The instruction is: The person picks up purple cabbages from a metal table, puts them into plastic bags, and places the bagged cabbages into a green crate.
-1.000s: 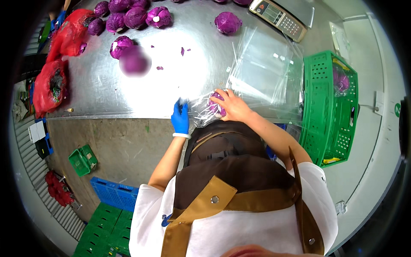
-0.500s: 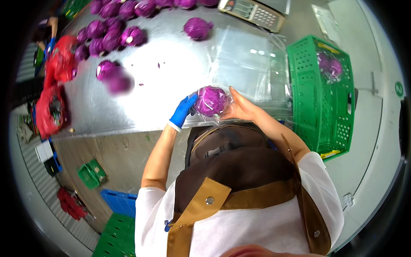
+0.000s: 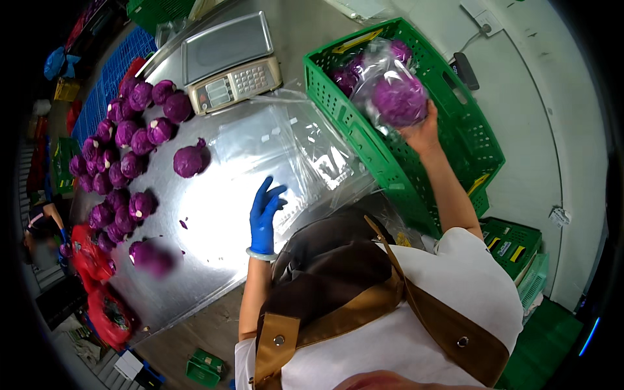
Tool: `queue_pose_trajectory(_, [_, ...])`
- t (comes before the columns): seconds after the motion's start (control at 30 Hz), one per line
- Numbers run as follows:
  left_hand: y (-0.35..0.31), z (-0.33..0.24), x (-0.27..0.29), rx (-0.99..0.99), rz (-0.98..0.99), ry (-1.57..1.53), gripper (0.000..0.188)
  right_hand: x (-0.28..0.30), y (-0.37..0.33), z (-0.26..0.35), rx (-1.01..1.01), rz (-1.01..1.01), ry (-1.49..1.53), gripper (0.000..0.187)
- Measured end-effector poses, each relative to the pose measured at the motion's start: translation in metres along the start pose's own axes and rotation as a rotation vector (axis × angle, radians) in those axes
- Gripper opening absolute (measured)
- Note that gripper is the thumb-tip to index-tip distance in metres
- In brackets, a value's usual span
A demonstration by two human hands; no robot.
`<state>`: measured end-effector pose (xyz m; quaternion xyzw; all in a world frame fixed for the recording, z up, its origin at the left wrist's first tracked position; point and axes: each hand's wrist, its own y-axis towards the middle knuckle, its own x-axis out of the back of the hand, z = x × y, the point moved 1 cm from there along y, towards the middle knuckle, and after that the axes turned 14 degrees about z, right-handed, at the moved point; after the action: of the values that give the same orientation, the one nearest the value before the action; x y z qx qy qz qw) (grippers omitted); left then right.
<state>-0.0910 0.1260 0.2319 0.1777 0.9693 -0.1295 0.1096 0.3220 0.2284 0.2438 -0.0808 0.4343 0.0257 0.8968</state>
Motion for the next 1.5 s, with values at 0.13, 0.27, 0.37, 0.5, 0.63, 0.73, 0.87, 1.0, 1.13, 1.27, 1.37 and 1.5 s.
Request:
queue_pose_trajectory(0.13, [-0.015, 0.045, 0.032, 0.194, -0.194, 0.057, 0.039, 0.109, 0.018, 0.043, 0.111, -0.265, -0.115, 0.065])
queue_pose_trajectory(0.27, [-0.033, 0.069, 0.051, 0.329, -0.311, 0.138, 0.037, 0.167, 0.035, 0.054, 0.140, -0.351, 0.018, 0.063])
queue_pose_trajectory(0.37, [-0.031, 0.076, 0.056, 0.373, -0.344, 0.177, 0.037, 0.218, 0.046, 0.058, 0.012, -0.354, -0.123, 0.064])
queue_pose_trajectory(0.5, [-0.022, 0.097, 0.062, 0.409, -0.342, 0.167, 0.035, 0.231, 0.074, 0.072, -0.173, -0.419, -0.542, 0.066])
queue_pose_trajectory(0.63, [-0.009, 0.111, 0.047, 0.435, -0.289, 0.157, 0.032, 0.200, 0.092, 0.105, -0.190, -0.600, -1.812, 0.064])
queue_pose_trajectory(0.73, [0.000, 0.125, 0.041, 0.455, -0.212, 0.201, 0.036, 0.121, 0.111, 0.100, 0.249, -0.231, -2.375, 0.057])
queue_pose_trajectory(0.87, [0.014, 0.125, 0.039, 0.385, -0.096, 0.389, 0.030, 0.160, 0.192, 0.071, 0.282, -0.163, -2.211, 0.053])
queue_pose_trajectory(1.0, [0.028, 0.113, 0.046, 0.317, -0.109, 0.560, 0.026, 0.180, 0.225, 0.041, 0.276, -0.197, -2.386, 0.057])
queue_pose_trajectory(1.13, [0.029, 0.131, 0.056, 0.254, -0.282, 0.529, 0.023, 0.193, 0.224, 0.063, 0.324, 0.066, -2.335, 0.061])
queue_pose_trajectory(1.27, [0.041, 0.111, 0.066, 0.060, -0.413, 0.913, 0.010, 0.187, 0.227, 0.073, 0.180, 0.035, -2.318, 0.057])
queue_pose_trajectory(1.37, [0.033, 0.116, 0.085, 0.150, -0.265, 0.952, 0.018, 0.135, 0.199, 0.071, 0.310, -0.047, -2.159, 0.050])
queue_pose_trajectory(1.5, [0.015, 0.171, 0.127, 0.057, -0.078, 0.994, 0.027, -0.013, 0.118, 0.013, 0.346, 0.097, -1.624, 0.034])
